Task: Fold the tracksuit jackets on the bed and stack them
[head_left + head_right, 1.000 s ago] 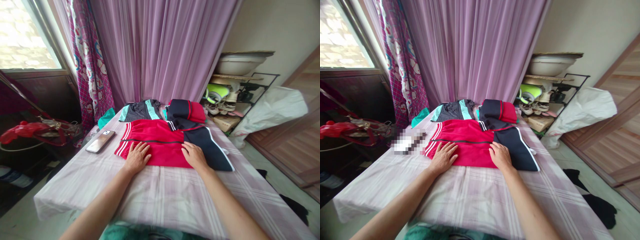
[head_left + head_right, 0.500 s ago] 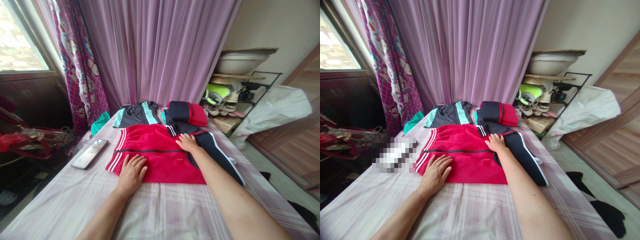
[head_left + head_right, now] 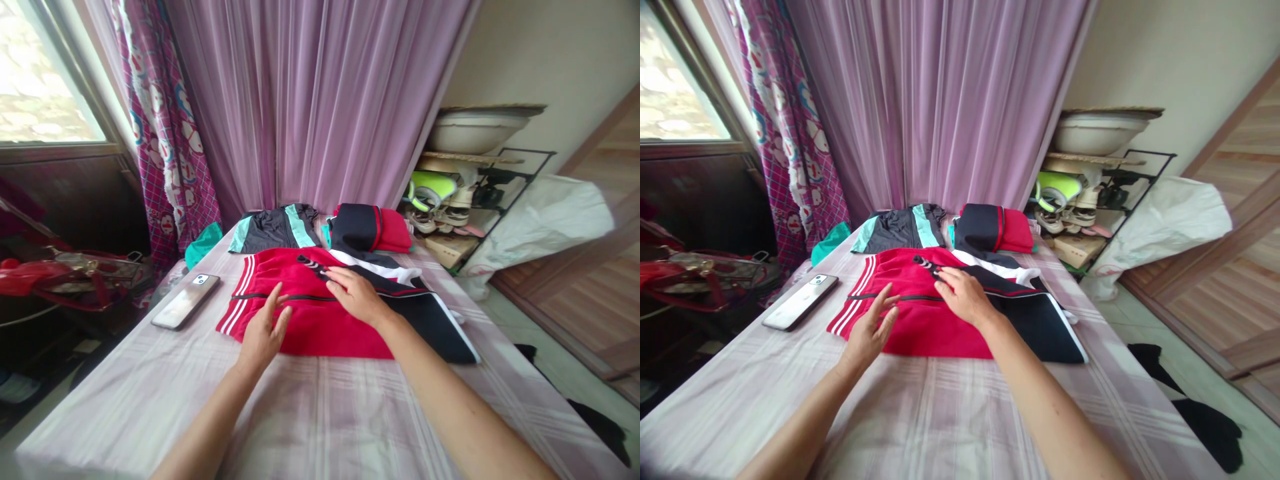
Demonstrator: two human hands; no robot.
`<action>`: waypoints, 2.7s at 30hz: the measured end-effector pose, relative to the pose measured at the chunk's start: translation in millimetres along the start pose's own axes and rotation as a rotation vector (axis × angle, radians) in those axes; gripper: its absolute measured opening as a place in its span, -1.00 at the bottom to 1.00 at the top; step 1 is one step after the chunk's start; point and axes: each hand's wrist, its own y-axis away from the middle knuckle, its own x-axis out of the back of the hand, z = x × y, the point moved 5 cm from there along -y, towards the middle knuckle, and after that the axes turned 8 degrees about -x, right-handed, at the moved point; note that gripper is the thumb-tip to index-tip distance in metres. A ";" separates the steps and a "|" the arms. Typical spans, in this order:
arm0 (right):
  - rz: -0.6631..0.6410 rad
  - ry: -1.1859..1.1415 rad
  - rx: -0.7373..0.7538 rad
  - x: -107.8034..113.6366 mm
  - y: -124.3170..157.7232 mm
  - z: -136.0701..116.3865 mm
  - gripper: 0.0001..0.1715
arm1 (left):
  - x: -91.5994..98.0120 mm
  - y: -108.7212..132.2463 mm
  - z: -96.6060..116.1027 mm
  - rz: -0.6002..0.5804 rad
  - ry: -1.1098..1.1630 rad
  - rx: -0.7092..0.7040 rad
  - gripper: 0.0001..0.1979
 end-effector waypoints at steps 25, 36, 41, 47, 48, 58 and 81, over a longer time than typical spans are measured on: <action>-0.149 0.576 -0.503 -4.3 101.1 75.4 -0.41 | 69.5 -13.6 -33.9 -0.242 -0.552 0.152 -0.71; -0.156 0.546 -0.523 -5.7 97.8 72.7 -0.39 | 74.3 -4.9 -30.7 -0.180 -0.642 0.017 -0.72; -0.080 0.467 -0.396 -20.4 67.9 25.2 -0.40 | 42.0 -23.4 -2.9 -0.245 -0.559 -0.183 -0.69; -0.290 0.352 -0.249 -62.2 51.0 2.6 -0.39 | -5.9 -18.4 -8.5 -0.419 -0.649 -0.210 -0.55; -0.307 0.361 -0.263 -62.7 50.9 9.3 -0.39 | -9.6 -15.2 -12.2 -0.417 -0.662 -0.210 -0.53; -0.214 0.483 -0.349 -13.4 66.6 68.2 -0.45 | -14.5 -10.3 -14.8 -0.321 -0.627 -0.221 -0.53; -0.051 0.704 -0.624 54.2 90.6 130.7 -0.58 | -15.5 -9.1 -9.3 -0.283 -0.626 -0.165 -0.56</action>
